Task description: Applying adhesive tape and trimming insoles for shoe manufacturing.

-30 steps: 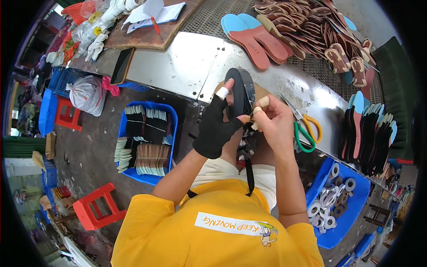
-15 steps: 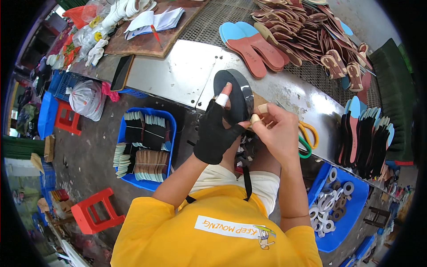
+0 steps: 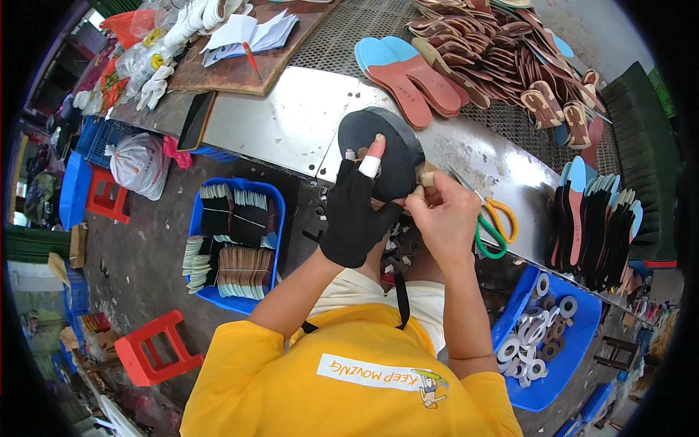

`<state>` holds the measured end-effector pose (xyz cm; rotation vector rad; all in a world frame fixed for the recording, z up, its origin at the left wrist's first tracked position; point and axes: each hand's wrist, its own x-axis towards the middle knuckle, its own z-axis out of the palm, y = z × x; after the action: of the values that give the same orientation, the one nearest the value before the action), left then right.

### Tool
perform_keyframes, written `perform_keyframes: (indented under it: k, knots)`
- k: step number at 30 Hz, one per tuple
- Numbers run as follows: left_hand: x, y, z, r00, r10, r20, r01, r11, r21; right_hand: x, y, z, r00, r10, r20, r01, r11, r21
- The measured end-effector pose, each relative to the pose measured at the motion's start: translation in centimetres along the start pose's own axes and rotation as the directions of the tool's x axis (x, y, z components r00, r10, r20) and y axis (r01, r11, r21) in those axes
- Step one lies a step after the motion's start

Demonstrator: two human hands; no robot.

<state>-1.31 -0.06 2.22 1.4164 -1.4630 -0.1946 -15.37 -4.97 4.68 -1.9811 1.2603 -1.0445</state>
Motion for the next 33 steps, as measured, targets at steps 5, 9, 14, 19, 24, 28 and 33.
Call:
perform_keyframes:
  k: [5, 9, 14, 19, 24, 28, 33]
  knots:
    - [0.8, 0.3, -0.5, 1.0, 0.0, -0.026, 0.0, 1.0, 0.001, 0.6, -0.2, -0.3, 1.0, 0.008, 0.013, -0.009, 0.999, 0.049]
    - [0.9, 0.3, -1.2, 0.982, -0.175, 0.073, 0.184, 0.974, -0.136, 1.8, 0.4, -0.3, 0.999, 0.019, 0.026, -0.021, 0.999, 0.047]
    - [-0.1, -0.3, -3.3, 0.923, -0.325, 0.205, 0.357, 0.528, -0.771, 3.8, 4.4, -5.9, 0.952, 0.29, -0.099, -0.247, 0.916, 0.315]
    - [-0.3, -0.2, -1.5, 0.948, -0.301, 0.106, 0.278, 0.616, -0.737, 1.0, -0.5, -2.9, 0.976, 0.095, 0.195, -0.166, 0.906, 0.39]
    - [-0.7, -0.2, -1.3, 0.967, -0.253, 0.023, 0.236, 0.858, -0.456, 0.2, -3.6, -2.1, 0.986, -0.1, 0.134, 0.089, 0.992, 0.087]
    - [-1.2, -0.3, -0.7, 0.985, -0.168, -0.048, 0.162, 0.98, -0.117, -0.3, -2.6, -0.1, 0.991, -0.133, -0.031, 0.13, 0.988, -0.079]
    - [-1.6, -0.5, -1.2, 0.991, -0.133, -0.016, 0.128, 0.977, -0.171, 1.2, 1.4, 0.0, 0.988, 0.025, -0.154, -0.05, 0.986, -0.161]
